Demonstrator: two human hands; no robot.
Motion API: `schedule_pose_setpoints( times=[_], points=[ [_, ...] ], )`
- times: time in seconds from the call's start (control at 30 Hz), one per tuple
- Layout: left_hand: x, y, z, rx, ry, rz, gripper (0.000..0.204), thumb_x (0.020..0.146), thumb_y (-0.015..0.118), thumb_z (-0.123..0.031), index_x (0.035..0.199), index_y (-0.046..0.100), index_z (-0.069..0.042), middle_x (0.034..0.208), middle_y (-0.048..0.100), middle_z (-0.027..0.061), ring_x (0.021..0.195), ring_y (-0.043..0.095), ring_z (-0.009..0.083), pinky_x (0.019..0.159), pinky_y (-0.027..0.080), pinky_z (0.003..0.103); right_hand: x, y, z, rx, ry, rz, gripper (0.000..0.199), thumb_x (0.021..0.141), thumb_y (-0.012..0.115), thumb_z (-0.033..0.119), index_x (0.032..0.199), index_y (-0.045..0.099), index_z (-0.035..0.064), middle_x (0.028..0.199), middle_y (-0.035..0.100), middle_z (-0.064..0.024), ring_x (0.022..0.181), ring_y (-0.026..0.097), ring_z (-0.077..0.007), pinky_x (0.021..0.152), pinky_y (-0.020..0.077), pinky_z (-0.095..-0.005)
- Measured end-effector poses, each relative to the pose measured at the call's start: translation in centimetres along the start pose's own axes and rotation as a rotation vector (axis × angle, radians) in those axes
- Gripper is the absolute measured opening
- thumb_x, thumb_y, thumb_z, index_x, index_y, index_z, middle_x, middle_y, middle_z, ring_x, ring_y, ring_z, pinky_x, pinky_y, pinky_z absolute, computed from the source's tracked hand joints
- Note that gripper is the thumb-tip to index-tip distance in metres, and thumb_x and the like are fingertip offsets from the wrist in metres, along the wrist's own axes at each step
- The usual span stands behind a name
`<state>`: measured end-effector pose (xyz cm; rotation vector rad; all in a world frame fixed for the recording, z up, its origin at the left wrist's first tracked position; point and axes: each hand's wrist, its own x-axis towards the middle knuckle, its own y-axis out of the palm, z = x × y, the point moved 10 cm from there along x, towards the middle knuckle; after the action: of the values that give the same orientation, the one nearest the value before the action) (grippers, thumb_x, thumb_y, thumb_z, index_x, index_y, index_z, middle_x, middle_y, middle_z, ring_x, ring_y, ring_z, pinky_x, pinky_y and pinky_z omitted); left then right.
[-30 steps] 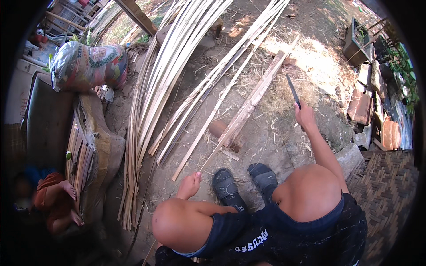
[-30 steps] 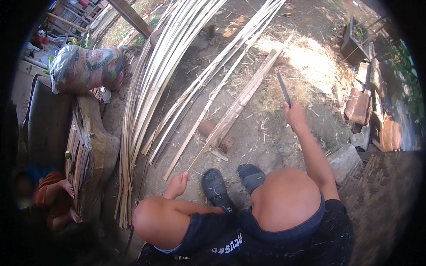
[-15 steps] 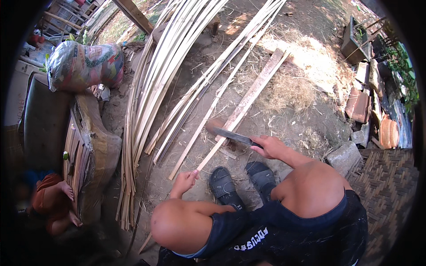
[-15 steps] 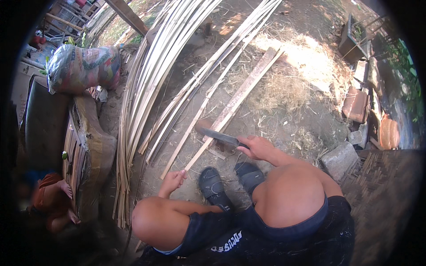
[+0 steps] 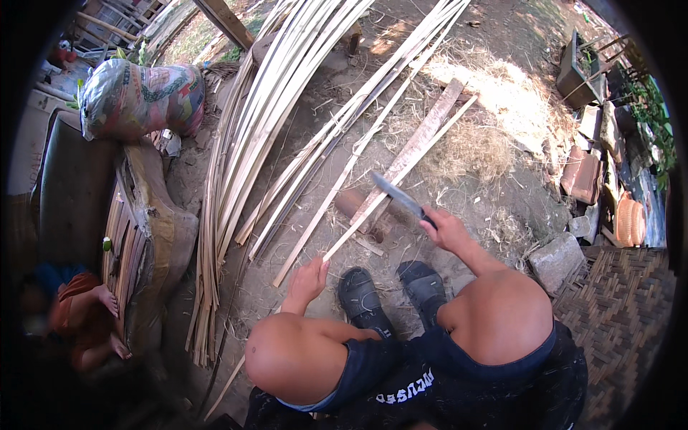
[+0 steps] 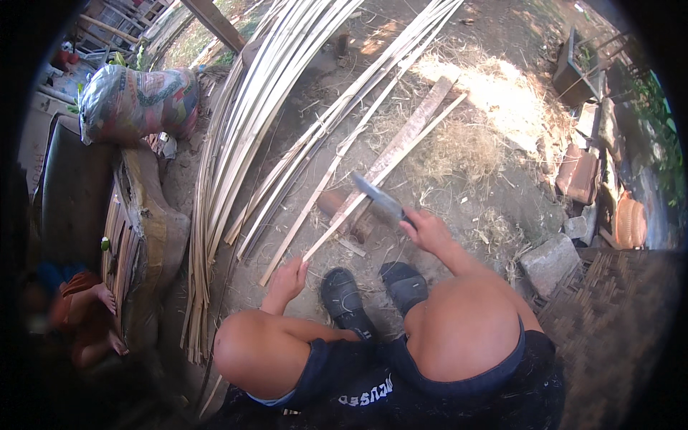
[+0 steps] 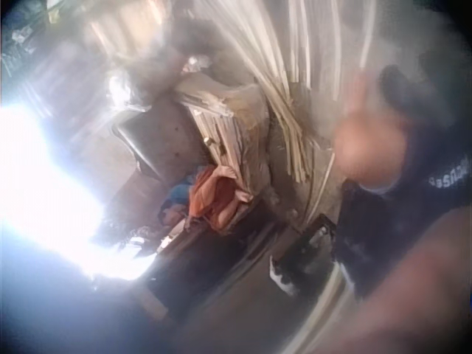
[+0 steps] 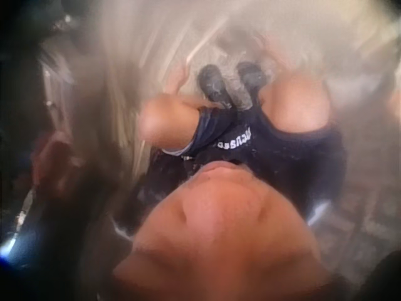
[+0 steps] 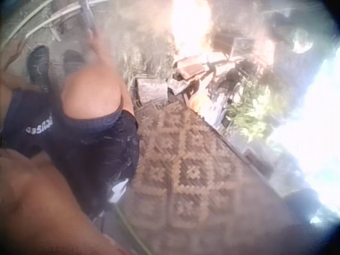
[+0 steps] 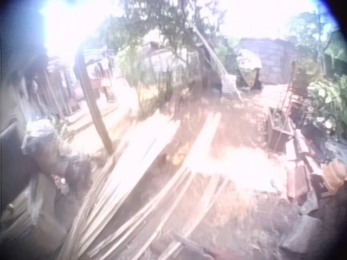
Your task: The person sits on the ground and uses a machete to split long bamboo poles into thin strips. They repeatedly strike the bamboo against a wooden block, then gather the finished strips and place them in a pile.
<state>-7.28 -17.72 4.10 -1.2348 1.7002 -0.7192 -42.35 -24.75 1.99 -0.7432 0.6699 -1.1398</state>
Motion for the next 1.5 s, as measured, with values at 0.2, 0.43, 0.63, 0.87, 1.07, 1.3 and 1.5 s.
schedule_pose_setpoints(
  times=[0.2, 0.43, 0.63, 0.87, 1.07, 1.3, 1.5],
  points=[
    [-3.5, 1.6, 6.3, -0.408, -0.021, 0.066, 0.042, 0.104, 0.048, -0.037, 0.091, 0.067, -0.002, 0.060, 0.060, 0.0136, 0.057, 0.062, 0.0309, 0.057, 0.047, 0.044, 4.0, -11.5, -9.2, -0.068, 0.480, -0.359, 0.039, 0.101, 0.053, 0.034, 0.122, 0.061, 0.0025, 0.086, 0.069, -0.0257, 0.085, 0.068, -0.0447, 0.073, 0.0531, -0.0513],
    [-3.2, 5.4, 9.5, -0.643, -0.342, 0.401, 0.053, 0.102, 0.052, -0.046, 0.081, 0.068, -0.001, 0.055, 0.051, 0.0011, 0.054, 0.051, 0.0104, 0.050, 0.041, 0.029, 0.4, 0.0, 6.4, -0.032, -0.092, 0.138, 0.036, 0.099, 0.058, 0.035, 0.122, 0.061, 0.0078, 0.097, 0.068, -0.0248, 0.082, 0.067, -0.0432, 0.074, 0.0535, -0.0515],
    [-3.5, 5.7, 10.5, -0.691, -0.351, 0.285, 0.056, 0.100, 0.055, -0.050, 0.080, 0.067, 0.000, 0.056, 0.053, 0.0010, 0.053, 0.050, 0.0090, 0.049, 0.038, 0.027, 2.9, -0.8, -0.8, 0.071, 0.112, -0.020, 0.040, 0.098, 0.059, 0.039, 0.126, 0.062, 0.0109, 0.092, 0.068, -0.0246, 0.083, 0.068, -0.0437, 0.075, 0.0536, -0.0524],
    [-5.3, 5.4, 14.0, -0.621, -0.277, 0.263, 0.048, 0.102, 0.055, -0.043, 0.086, 0.068, 0.001, 0.060, 0.058, 0.0027, 0.053, 0.053, 0.0099, 0.051, 0.043, 0.027, 2.6, -4.2, -3.6, 0.044, 0.114, -0.115, 0.040, 0.096, 0.063, 0.037, 0.125, 0.062, 0.0090, 0.091, 0.069, -0.0246, 0.084, 0.068, -0.0438, 0.079, 0.0547, -0.0518],
    [-0.2, 4.3, 5.3, -0.725, -0.213, 0.294, 0.046, 0.104, 0.054, -0.039, 0.086, 0.068, 0.001, 0.059, 0.055, 0.0017, 0.052, 0.050, 0.0089, 0.050, 0.041, 0.026, 0.4, -0.1, 4.8, 0.053, -0.198, 0.009, 0.036, 0.097, 0.061, 0.037, 0.119, 0.064, 0.0086, 0.088, 0.069, -0.0253, 0.085, 0.068, -0.0449, 0.073, 0.0557, -0.0497],
    [-4.0, 4.8, 8.4, -0.898, -0.443, 0.284, 0.037, 0.103, 0.056, -0.032, 0.088, 0.067, 0.000, 0.060, 0.054, -0.0006, 0.052, 0.045, 0.0064, 0.049, 0.036, 0.024, 2.7, -1.4, -0.4, 0.100, 0.130, -0.033, 0.036, 0.100, 0.056, 0.038, 0.114, 0.064, 0.0061, 0.088, 0.069, -0.0263, 0.085, 0.068, -0.0437, 0.073, 0.0538, -0.0515],
    [-6.9, 4.8, 13.1, -0.783, -0.345, 0.253, 0.036, 0.102, 0.058, -0.032, 0.084, 0.065, -0.002, 0.059, 0.052, -0.0023, 0.052, 0.042, 0.0055, 0.048, 0.032, 0.025, 3.6, -7.1, -11.1, 0.010, 0.401, -0.258, 0.039, 0.100, 0.053, 0.042, 0.112, 0.068, 0.0074, 0.085, 0.070, -0.0225, 0.083, 0.068, -0.0426, 0.076, 0.0534, -0.0511]
  ],
)
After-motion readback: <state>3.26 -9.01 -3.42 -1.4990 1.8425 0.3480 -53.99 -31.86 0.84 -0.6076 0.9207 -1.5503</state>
